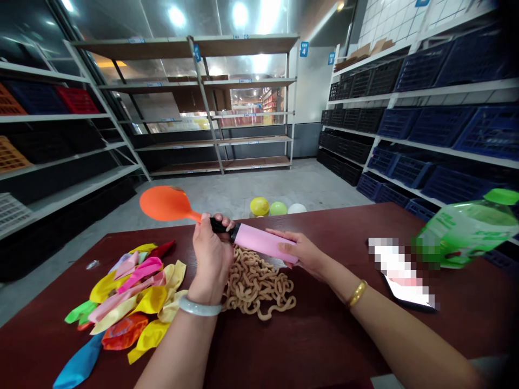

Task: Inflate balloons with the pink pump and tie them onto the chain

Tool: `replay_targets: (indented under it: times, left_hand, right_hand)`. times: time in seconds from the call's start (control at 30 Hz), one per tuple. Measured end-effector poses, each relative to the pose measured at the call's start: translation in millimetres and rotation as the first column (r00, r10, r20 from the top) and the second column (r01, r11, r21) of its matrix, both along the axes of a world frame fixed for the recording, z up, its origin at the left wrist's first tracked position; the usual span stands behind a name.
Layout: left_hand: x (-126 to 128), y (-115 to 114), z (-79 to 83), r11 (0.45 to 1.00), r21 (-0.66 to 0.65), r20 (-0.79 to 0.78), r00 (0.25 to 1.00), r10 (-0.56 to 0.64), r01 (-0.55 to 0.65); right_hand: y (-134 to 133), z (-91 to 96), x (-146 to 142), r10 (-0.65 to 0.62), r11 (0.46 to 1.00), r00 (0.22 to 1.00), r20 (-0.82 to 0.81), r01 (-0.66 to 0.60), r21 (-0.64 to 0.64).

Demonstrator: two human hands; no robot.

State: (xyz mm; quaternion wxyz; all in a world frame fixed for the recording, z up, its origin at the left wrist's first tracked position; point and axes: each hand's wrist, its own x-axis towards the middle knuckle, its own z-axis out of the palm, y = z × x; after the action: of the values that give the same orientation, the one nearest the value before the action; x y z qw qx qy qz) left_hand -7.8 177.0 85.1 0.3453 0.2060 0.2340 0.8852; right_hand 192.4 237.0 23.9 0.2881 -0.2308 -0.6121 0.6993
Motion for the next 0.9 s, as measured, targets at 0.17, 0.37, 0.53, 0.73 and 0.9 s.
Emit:
replay_targets:
  times: [0.17,0.37,0.53,0.73,0.9]
  left_hand:
    - [-49,-4,4.6,0.995,-0.001,0.050,0.994,0.101,-0.101]
    - [-68,-6,5.0,0.993,0.080,0.079,0.994,0.080,-0.086]
    - [-23,0,-1.4,0.992,0.096,0.076,0.993,-0.086,0.078]
    - [11,-1,-4.7,0.995,0.001,0.079,0.992,-0.102,0.102]
    - [-18,-4,2.3,0.999,-0.012,0.024,0.999,0.046,-0.046]
  right_hand:
    - [23,1.5,21,0.039,0.999,0.998,0.052,-0.038,-0.022]
    - [38,-2.0,42,0.064,0.997,0.995,0.077,-0.061,-0.043]
    - [21,1.4,27,0.032,0.997,0.999,-0.007,-0.032,-0.075]
    - [2,3.7,7,0.017,0.997,0.999,-0.037,-0.020,-0.074]
    - [11,4.8,18,0.048,0.997,0.998,0.032,-0.046,-0.056]
